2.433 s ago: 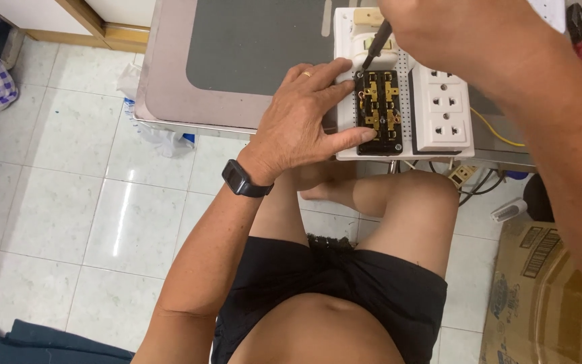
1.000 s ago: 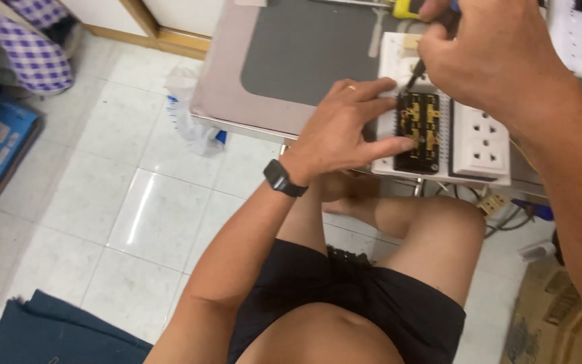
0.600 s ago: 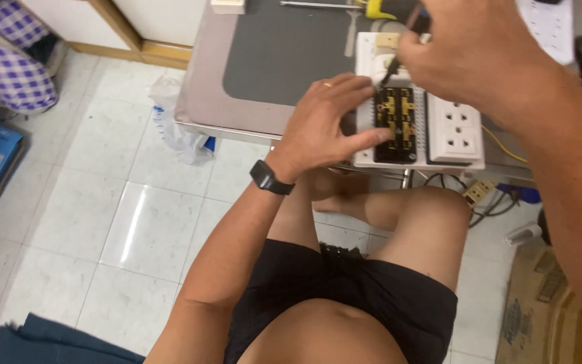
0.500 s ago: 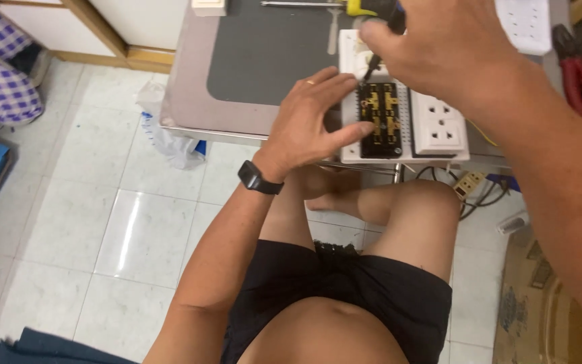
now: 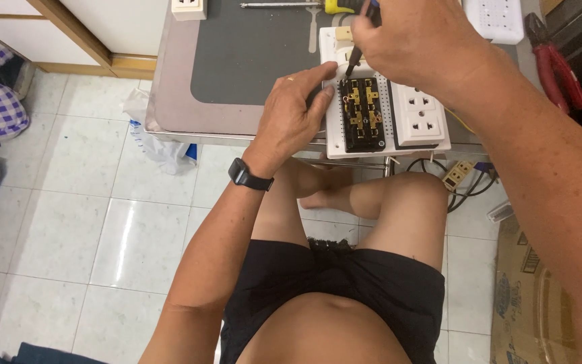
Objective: A person uses a screwdriver to adjust and secure internal components and screws of a multi-socket power strip on a workbench.
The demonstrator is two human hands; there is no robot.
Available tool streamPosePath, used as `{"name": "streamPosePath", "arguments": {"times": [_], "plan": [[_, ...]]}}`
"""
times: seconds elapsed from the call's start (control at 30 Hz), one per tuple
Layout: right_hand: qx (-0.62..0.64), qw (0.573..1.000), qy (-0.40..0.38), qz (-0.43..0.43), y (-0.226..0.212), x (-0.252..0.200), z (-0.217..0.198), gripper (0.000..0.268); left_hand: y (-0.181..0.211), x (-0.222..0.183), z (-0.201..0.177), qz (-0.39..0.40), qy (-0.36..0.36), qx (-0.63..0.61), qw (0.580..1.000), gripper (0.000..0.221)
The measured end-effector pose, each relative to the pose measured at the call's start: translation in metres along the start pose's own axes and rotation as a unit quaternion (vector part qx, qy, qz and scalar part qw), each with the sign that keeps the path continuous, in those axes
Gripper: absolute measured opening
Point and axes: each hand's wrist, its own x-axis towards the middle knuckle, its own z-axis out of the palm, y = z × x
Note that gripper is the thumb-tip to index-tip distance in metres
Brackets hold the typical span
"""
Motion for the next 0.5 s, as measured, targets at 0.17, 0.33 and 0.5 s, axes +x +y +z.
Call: {"name": "streamPosePath", "arguments": {"times": [0.17,0.33,0.5], "plan": [[0.104,0.980,-0.111,0.127,-0.036,0.013,-0.033,0.010,0.002,0.011,0.000,0.052,0.035,-0.043,0.997,0.020],[0.119,0.982,-0.083,0.123,-0.043,0.013,-0.041,0.027,-0.003,0.020,0.011,0.047,0.060,-0.028,0.997,0.013],[0.186,0.979,-0.056,0.062,-0.046,0.009,-0.050,0.054,-0.005,0.021,0.013,0.010,0.075,-0.010,0.997,0.010]]}}
